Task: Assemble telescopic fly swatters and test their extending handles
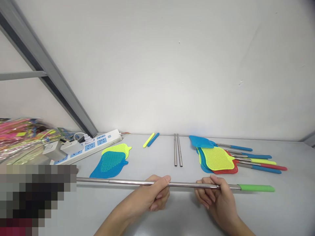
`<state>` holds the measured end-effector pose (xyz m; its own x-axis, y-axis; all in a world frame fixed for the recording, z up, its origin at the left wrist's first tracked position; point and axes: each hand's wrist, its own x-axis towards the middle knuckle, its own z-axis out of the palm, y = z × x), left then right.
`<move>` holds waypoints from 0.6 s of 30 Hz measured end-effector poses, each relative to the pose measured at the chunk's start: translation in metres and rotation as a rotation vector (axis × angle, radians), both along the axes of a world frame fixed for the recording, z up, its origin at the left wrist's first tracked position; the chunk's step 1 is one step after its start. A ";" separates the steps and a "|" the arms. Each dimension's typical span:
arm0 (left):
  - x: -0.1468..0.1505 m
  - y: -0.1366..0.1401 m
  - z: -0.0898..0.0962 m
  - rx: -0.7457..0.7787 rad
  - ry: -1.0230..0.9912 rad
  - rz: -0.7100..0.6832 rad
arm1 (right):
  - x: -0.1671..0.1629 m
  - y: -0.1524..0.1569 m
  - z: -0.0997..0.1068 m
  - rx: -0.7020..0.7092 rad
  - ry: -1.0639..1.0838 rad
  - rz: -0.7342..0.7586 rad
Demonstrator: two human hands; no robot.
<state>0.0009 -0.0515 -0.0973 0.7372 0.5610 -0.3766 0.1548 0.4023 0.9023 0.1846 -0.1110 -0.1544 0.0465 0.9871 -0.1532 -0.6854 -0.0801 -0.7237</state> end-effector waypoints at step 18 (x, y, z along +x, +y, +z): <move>0.028 -0.012 -0.001 0.041 -0.001 -0.018 | 0.008 0.007 0.014 -0.037 0.132 -0.122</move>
<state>0.0289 -0.0634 -0.0985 0.7473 0.5631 -0.3527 0.1607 0.3619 0.9183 0.1926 -0.1036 -0.1401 0.1420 0.9691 -0.2018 -0.7808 -0.0156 -0.6246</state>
